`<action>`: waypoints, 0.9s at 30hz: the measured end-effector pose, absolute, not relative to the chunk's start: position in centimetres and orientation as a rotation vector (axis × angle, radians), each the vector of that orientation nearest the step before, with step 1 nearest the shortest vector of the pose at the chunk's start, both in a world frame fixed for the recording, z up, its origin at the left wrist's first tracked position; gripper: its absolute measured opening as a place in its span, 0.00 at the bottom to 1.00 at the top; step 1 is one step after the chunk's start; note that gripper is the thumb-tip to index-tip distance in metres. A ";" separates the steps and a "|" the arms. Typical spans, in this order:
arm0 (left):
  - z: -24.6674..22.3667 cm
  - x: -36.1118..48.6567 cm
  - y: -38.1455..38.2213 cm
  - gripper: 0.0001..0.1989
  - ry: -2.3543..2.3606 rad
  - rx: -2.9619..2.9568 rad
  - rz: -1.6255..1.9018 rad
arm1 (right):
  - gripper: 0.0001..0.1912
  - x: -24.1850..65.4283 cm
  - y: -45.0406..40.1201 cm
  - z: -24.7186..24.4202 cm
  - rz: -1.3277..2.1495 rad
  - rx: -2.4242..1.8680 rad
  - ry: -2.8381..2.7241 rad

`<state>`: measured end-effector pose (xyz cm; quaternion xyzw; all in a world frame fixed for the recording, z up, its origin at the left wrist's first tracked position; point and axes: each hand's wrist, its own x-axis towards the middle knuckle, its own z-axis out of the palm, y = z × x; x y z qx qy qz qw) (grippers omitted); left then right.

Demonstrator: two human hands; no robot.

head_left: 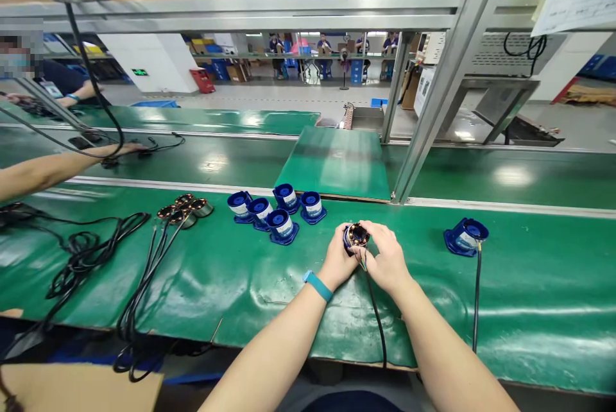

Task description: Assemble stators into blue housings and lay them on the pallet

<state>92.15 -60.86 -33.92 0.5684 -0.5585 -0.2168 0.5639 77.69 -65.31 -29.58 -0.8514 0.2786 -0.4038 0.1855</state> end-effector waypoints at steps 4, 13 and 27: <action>-33.5 92.0 -60.4 0.31 -1.340 1.268 -0.599 | 0.25 77.1 -65.4 -28.9 -1.005 -2.390 0.734; -32.7 91.8 -58.5 0.36 -1.258 1.419 -0.675 | 0.23 76.9 -64.4 -32.3 -0.957 -2.490 0.742; -39.2 86.9 -34.5 0.28 -1.427 1.501 -0.852 | 0.42 80.1 -59.8 -33.0 -1.015 -2.453 1.031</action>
